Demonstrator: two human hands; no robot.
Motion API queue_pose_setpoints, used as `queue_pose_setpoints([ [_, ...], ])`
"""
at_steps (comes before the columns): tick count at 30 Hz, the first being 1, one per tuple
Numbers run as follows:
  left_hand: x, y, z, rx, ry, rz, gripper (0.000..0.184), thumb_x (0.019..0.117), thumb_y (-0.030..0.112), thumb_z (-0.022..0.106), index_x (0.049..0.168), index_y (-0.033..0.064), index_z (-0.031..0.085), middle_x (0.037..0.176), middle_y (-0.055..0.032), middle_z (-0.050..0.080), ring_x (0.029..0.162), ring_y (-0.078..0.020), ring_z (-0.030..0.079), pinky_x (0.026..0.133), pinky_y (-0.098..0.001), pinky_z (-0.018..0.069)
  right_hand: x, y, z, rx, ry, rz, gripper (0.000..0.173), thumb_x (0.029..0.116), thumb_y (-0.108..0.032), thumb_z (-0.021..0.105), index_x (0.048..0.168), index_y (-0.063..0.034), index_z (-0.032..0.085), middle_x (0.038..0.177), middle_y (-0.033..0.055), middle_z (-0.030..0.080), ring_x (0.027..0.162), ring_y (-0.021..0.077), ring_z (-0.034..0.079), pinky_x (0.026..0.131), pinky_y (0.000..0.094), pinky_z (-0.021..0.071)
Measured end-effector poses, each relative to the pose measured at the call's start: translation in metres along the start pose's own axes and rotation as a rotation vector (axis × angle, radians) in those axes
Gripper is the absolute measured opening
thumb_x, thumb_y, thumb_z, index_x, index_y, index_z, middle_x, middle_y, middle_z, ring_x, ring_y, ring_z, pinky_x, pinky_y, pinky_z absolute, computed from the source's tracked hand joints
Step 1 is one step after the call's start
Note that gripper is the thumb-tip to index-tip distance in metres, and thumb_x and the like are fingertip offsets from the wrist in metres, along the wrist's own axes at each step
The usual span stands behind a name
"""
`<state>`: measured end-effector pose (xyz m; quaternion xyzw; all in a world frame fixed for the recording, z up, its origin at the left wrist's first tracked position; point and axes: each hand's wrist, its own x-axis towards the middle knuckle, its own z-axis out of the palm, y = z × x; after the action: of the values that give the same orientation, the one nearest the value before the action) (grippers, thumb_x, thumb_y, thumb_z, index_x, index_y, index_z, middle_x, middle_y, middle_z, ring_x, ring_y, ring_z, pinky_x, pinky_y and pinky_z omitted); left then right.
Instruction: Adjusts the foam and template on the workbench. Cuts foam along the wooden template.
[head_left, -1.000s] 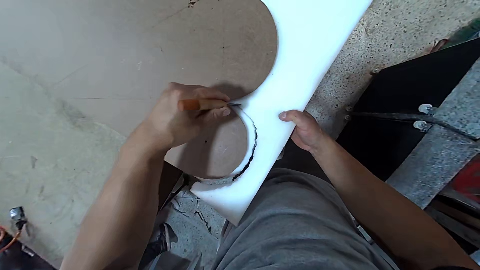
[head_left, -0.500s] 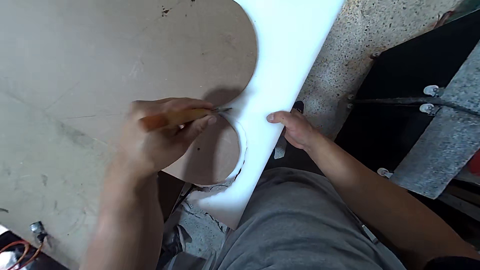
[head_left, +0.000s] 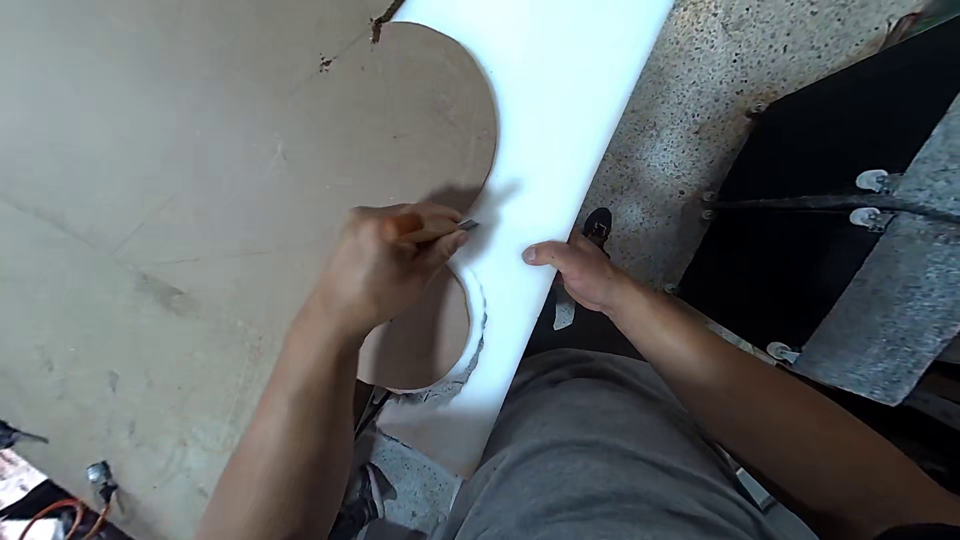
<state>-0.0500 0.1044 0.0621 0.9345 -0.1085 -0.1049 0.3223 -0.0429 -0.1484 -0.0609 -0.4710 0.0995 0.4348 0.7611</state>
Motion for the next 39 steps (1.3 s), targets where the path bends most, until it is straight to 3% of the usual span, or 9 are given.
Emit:
queue_pose_setpoints([
  [4,-0.010,0.021,-0.013,-0.146,0.102,-0.058,0.026,0.0992,0.026,0.069,0.117,0.0062,0.072,0.094,0.0010,0.076,0.074,-0.0084,0.072,0.065,-0.0278,0.0640,-0.002,0.001,-0.001,0.005,0.000,-0.009,0.031,0.0926,-0.013,0.066,0.121,-0.0022,0.062,0.104,0.0112,0.074,0.093,0.0195,0.073,0.084,0.0379,0.0624],
  [9,0.014,0.015,0.028,-0.092,0.131,-0.131,0.018,0.1013,0.027,0.068,0.109,0.0116,0.075,0.097,0.0025,0.076,0.067,-0.0030,0.069,0.060,-0.0229,0.0613,0.000,0.001,-0.005,0.011,-0.020,-0.003,0.032,0.0924,-0.013,0.066,0.123,-0.0027,0.061,0.105,0.0119,0.074,0.093,0.0207,0.073,0.083,0.0387,0.0630],
  [14,0.005,0.048,0.002,-0.229,0.244,-0.125,0.023,0.0986,0.020,0.070,0.116,0.0038,0.070,0.097,-0.0023,0.075,0.073,-0.0131,0.072,0.065,-0.0321,0.0649,0.001,0.003,-0.008,-0.007,-0.019,-0.002,0.030,0.0931,-0.014,0.067,0.121,-0.0025,0.063,0.103,0.0104,0.074,0.093,0.0191,0.073,0.086,0.0384,0.0624],
  [19,0.030,0.027,0.051,-0.079,0.184,-0.194,0.018,0.1017,0.025,0.067,0.111,0.0104,0.074,0.092,0.0019,0.076,0.065,-0.0030,0.069,0.057,-0.0238,0.0603,0.000,0.002,-0.008,-0.056,-0.014,0.005,0.028,0.0941,-0.017,0.067,0.119,-0.0044,0.065,0.102,0.0090,0.075,0.093,0.0185,0.073,0.086,0.0382,0.0625],
  [22,0.031,0.043,0.047,-0.176,0.290,-0.215,0.017,0.0995,0.020,0.070,0.110,0.0074,0.074,0.094,0.0012,0.076,0.068,-0.0069,0.071,0.060,-0.0268,0.0632,-0.006,0.000,-0.007,-0.149,0.011,0.002,0.027,0.0923,-0.021,0.069,0.117,-0.0099,0.068,0.099,0.0046,0.076,0.088,0.0156,0.074,0.079,0.0378,0.0633],
  [25,0.034,0.056,0.049,-0.211,0.447,-0.219,0.017,0.0975,0.016,0.072,0.109,0.0037,0.072,0.088,0.0002,0.075,0.066,-0.0085,0.071,0.059,-0.0276,0.0638,-0.006,0.002,-0.006,-0.122,0.014,0.020,0.027,0.0931,-0.017,0.069,0.118,-0.0090,0.067,0.101,0.0057,0.075,0.090,0.0159,0.074,0.080,0.0377,0.0631],
  [30,0.065,0.050,0.062,0.013,0.453,-0.352,0.020,0.1018,0.032,0.067,0.100,0.0131,0.074,0.071,0.0059,0.070,0.055,-0.0013,0.065,0.049,-0.0226,0.0562,0.003,0.002,-0.014,-0.141,0.000,0.048,0.027,0.0943,-0.018,0.069,0.119,-0.0089,0.067,0.103,0.0054,0.075,0.093,0.0154,0.073,0.084,0.0378,0.0624],
  [35,0.029,0.065,0.039,-0.035,0.384,-0.248,0.020,0.0991,0.022,0.069,0.112,0.0075,0.073,0.093,0.0021,0.075,0.071,-0.0052,0.070,0.062,-0.0269,0.0623,0.001,-0.006,-0.016,-0.179,-0.043,0.052,0.027,0.0933,-0.016,0.074,0.119,-0.0087,0.067,0.101,0.0033,0.076,0.091,0.0129,0.074,0.083,0.0346,0.0634],
  [39,0.012,0.049,0.049,-0.010,0.390,-0.218,0.024,0.0960,0.022,0.072,0.113,0.0059,0.074,0.098,0.0010,0.076,0.078,-0.0028,0.071,0.068,-0.0219,0.0616,0.004,-0.019,-0.028,-0.161,-0.152,0.088,0.037,0.0930,-0.022,0.076,0.126,-0.0093,0.064,0.109,0.0048,0.075,0.099,0.0154,0.073,0.089,0.0378,0.0622],
])
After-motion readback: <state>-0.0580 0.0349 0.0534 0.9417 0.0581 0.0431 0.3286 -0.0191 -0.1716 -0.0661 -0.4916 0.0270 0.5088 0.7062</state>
